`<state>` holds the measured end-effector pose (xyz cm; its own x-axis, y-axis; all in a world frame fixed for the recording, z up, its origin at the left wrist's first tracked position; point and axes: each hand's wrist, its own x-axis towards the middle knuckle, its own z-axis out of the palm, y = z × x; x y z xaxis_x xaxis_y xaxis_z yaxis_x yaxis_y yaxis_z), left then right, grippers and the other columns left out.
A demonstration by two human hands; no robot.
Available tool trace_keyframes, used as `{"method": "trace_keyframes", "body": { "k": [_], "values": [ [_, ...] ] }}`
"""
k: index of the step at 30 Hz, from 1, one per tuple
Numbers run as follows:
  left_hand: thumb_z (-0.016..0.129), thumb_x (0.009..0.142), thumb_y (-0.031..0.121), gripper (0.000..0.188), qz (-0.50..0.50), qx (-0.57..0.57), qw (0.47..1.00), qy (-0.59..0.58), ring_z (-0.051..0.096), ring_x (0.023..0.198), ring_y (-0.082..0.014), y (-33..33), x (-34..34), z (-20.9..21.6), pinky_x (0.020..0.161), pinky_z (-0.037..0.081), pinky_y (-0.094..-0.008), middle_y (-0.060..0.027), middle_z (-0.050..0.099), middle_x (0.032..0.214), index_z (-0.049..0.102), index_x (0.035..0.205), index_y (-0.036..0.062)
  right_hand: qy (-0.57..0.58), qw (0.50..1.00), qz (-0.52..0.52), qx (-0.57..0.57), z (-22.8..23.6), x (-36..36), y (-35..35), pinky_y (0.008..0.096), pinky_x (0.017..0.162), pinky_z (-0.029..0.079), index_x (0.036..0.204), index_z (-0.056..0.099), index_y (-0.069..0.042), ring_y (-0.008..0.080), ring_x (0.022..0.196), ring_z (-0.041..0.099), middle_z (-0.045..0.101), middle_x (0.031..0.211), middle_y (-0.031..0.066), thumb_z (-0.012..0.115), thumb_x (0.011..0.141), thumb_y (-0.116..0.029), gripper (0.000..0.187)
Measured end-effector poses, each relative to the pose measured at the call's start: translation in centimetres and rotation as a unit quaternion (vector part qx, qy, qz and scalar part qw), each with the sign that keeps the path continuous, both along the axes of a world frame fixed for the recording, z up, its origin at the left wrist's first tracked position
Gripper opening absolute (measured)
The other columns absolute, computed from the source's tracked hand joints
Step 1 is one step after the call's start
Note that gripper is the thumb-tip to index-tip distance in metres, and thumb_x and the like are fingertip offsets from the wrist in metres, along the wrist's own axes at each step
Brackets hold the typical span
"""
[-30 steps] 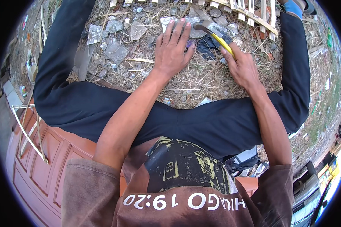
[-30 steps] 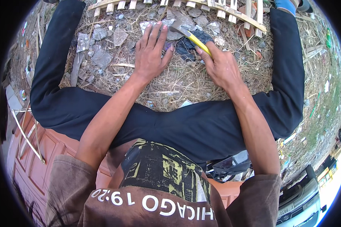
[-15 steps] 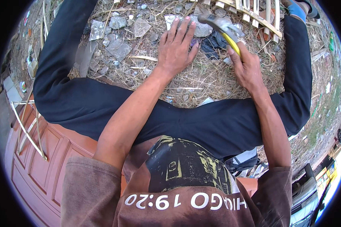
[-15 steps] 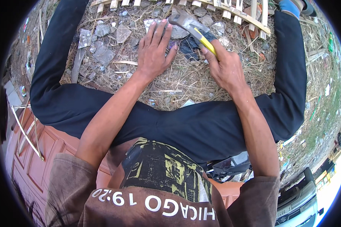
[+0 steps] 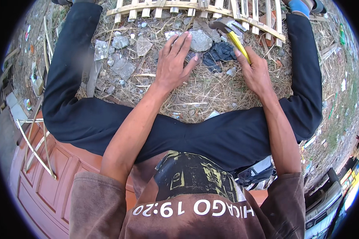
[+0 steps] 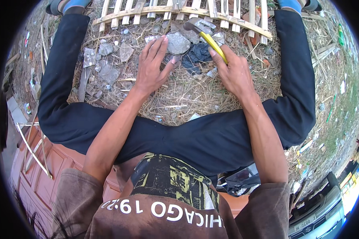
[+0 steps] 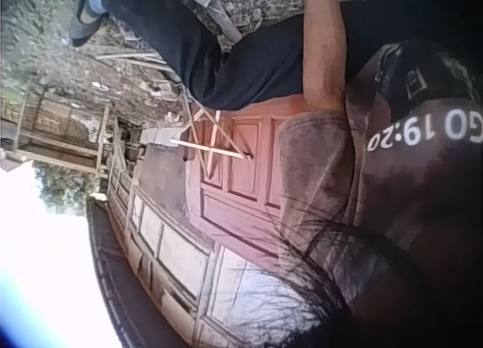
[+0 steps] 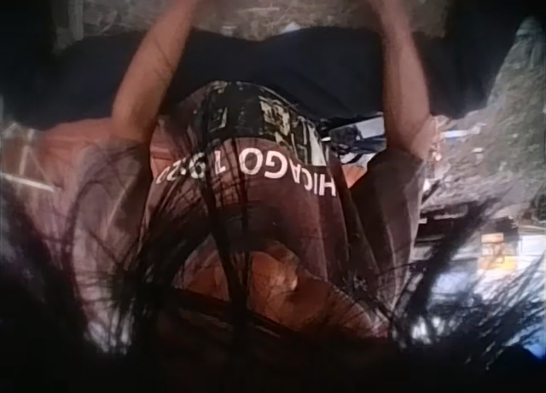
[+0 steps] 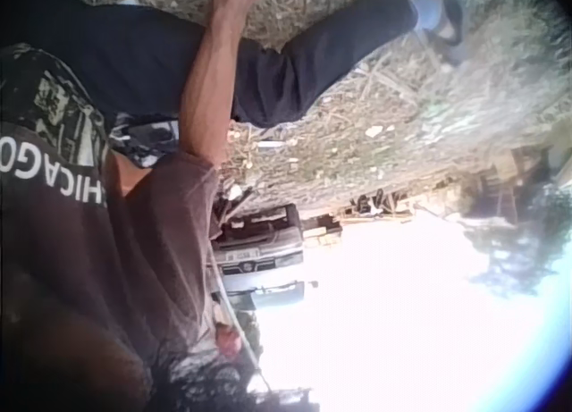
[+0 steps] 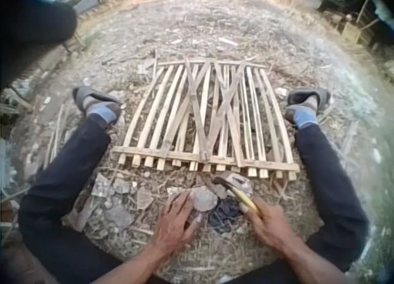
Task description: The person uses a hammer to drive small metal fasteners into thin wood slats. They pick up the fasteners from a small plastic container and position them by hand before striking them with the hammer while sitting on the ground.
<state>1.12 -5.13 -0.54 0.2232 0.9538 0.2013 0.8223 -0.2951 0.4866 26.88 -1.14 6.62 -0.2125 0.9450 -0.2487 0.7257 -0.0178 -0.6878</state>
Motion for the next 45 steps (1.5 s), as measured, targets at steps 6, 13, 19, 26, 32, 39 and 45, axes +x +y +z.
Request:
{"method": "trace_keyframes", "body": {
  "k": [6, 13, 19, 26, 32, 39, 45],
  "values": [
    [0.071, 0.092, 0.017, 0.048, 0.032, 0.009, 0.995, -0.093, 0.053, 0.124, -0.0322, 1.8, -0.4, 0.4, 0.106, 0.040, -0.0423, -0.0147, 0.060, 0.134, 0.060, 0.136, 0.0034, 0.005, 1.000, 0.001, -0.016, 0.9, -0.8, 0.4, 0.0437, 0.048, 0.039, 0.089, 0.060, -0.001, 0.0238, 0.044, 0.050, 0.054, 0.054, 0.0145, 0.060, 0.103, -0.034, 0.036],
    [0.079, 0.086, 0.021, 0.029, 0.066, -0.060, 0.979, -0.181, 0.061, 0.111, -0.0270, 4.0, -1.7, 0.3, 0.098, 0.047, -0.0392, -0.0090, 0.070, 0.111, 0.076, 0.113, 0.0123, 0.008, 1.000, 0.006, -0.014, 0.8, -1.3, 0.4, 0.0456, 0.053, 0.041, 0.088, 0.059, 0.001, 0.0305, 0.048, 0.052, 0.056, 0.059, 0.0196, 0.062, 0.101, -0.031, 0.034],
    [0.080, 0.084, 0.019, 0.020, 0.082, -0.051, 0.974, -0.206, 0.065, 0.099, -0.0231, 4.2, -0.7, -0.1, 0.090, 0.049, -0.0385, -0.0043, 0.072, 0.100, 0.078, 0.103, 0.0124, 0.030, 0.998, -0.029, -0.053, 0.5, -1.2, 0.5, 0.0446, 0.053, 0.040, 0.094, 0.060, 0.001, 0.0358, 0.050, 0.050, 0.054, 0.060, 0.0223, 0.061, 0.102, -0.033, 0.035],
    [0.077, 0.089, 0.028, 0.025, 0.132, -0.063, 0.972, -0.184, 0.063, 0.105, -0.0245, 4.3, 0.0, 0.2, 0.094, 0.043, -0.0401, -0.0046, 0.072, 0.103, 0.076, 0.110, 0.0140, -0.018, 0.998, 0.014, -0.056, 0.8, -1.6, 0.9, 0.0445, 0.052, 0.039, 0.091, 0.059, 0.002, 0.0344, 0.048, 0.048, 0.052, 0.057, 0.0218, 0.061, 0.102, -0.033, 0.037],
    [0.067, 0.096, 0.034, 0.026, 0.149, -0.096, 0.968, -0.177, 0.058, 0.105, -0.0249, 4.3, 0.7, 0.5, 0.091, 0.038, -0.0410, -0.0042, 0.069, 0.108, 0.074, 0.113, 0.0154, -0.019, 0.998, 0.014, -0.065, 1.3, -2.1, 0.8, 0.0445, 0.052, 0.039, 0.089, 0.058, 0.002, 0.0314, 0.047, 0.049, 0.053, 0.057, 0.0201, 0.061, 0.102, -0.034, 0.039],
    [0.066, 0.095, 0.031, 0.024, 0.186, -0.090, 0.963, -0.175, 0.057, 0.103, -0.0241, 4.3, 1.7, 0.1, 0.091, 0.036, -0.0416, -0.0022, 0.068, 0.104, 0.073, 0.113, 0.0166, -0.019, 0.995, -0.049, -0.087, 2.3, -3.7, -0.4, 0.0474, 0.054, 0.041, 0.091, 0.057, 0.001, 0.0398, 0.052, 0.056, 0.055, 0.058, 0.0209, 0.058, 0.104, -0.033, 0.036],
    [0.063, 0.096, 0.029, 0.023, 0.194, -0.082, 0.962, -0.176, 0.056, 0.106, -0.0254, 4.1, 2.1, -0.1, 0.094, 0.034, -0.0449, -0.0038, 0.066, 0.107, 0.072, 0.112, 0.0159, -0.058, 0.993, -0.088, -0.055, 3.8, -6.1, -2.1, 0.0531, 0.055, 0.042, 0.098, 0.056, -0.002, 0.0469, 0.060, 0.060, 0.059, 0.063, 0.0247, 0.055, 0.104, -0.029, 0.028]
  ]
}}
